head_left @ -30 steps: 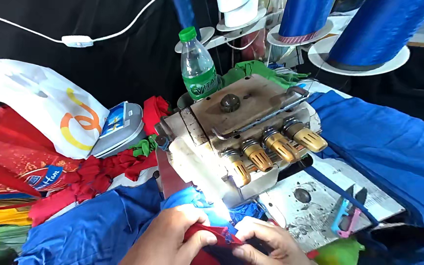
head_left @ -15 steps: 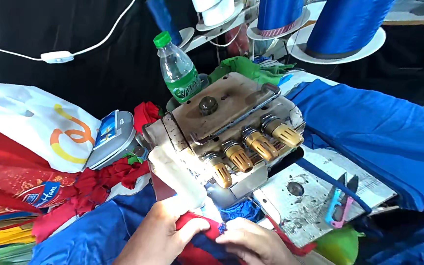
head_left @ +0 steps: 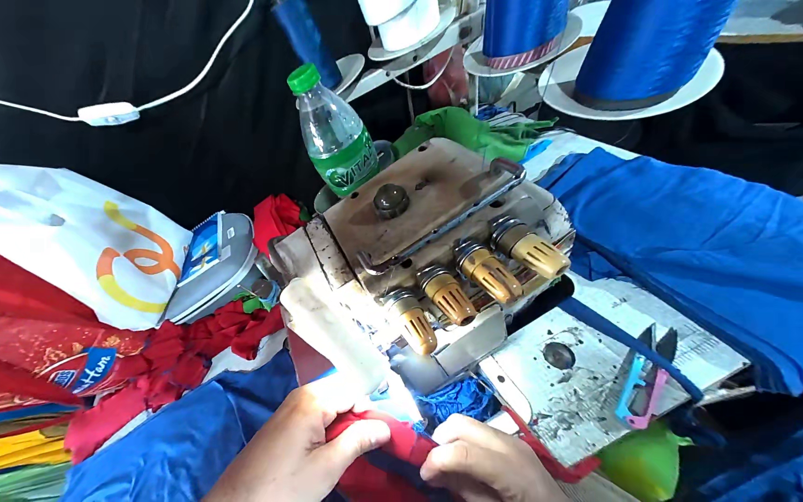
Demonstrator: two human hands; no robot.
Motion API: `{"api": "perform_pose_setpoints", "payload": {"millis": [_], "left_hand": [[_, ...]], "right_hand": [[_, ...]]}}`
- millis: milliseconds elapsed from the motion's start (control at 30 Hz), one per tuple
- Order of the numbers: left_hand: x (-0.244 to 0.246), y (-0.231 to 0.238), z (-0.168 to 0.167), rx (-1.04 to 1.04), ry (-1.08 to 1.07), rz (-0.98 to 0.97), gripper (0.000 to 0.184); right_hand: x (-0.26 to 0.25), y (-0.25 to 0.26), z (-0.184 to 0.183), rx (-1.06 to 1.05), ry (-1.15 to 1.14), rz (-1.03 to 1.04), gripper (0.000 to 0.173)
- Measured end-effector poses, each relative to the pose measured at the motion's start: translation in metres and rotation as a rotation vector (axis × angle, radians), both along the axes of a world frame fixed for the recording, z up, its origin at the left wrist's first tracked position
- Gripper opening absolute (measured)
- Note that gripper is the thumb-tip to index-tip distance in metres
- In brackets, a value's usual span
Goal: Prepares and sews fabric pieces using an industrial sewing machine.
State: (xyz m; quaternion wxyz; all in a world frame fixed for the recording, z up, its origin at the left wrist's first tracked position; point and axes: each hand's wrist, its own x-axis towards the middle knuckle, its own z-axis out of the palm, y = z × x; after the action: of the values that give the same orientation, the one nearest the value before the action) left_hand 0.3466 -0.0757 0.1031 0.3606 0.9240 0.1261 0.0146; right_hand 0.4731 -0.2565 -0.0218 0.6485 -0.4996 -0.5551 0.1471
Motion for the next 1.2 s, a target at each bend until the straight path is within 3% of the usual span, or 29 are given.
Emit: {"api": "perform_pose_setpoints", "payload": {"millis": [133, 300, 500, 733, 800, 933, 1200], "left_hand": [[0.004, -0.003, -0.004, 0.051, -0.019, 0.042, 0.023], [0.002, 0.0, -0.004, -0.07, -0.041, 0.045, 0.016], [0.001, -0.006, -0.013, 0.132, -0.089, 0.063, 0.014], [0.002, -0.007, -0.011, 0.103, -0.057, 0.15, 0.015], [0.003, -0.007, -0.012, 0.102, -0.057, 0.139, 0.017], [0.003, -0.007, -0.01, 0.134, -0.012, 0.091, 0.023], [0.0, -0.003, -0.002, -0.065, 0.022, -0.042, 0.02]], "right_hand": [[0.0, 0.0, -0.002, 0.003, -0.014, 0.002, 0.01], [-0.001, 0.0, -0.004, -0.024, -0.084, -0.026, 0.012], [-0.002, 0.003, -0.004, -0.066, 0.045, 0.005, 0.016], [-0.001, -0.002, -0.005, 0.004, 0.026, 0.013, 0.023], [-0.001, -0.002, -0.006, -0.001, 0.017, 0.024, 0.027], [-0.001, 0.003, -0.016, 0.038, 0.053, 0.052, 0.02], [-0.002, 0.003, -0.017, 0.021, -0.009, 0.015, 0.019]]}}
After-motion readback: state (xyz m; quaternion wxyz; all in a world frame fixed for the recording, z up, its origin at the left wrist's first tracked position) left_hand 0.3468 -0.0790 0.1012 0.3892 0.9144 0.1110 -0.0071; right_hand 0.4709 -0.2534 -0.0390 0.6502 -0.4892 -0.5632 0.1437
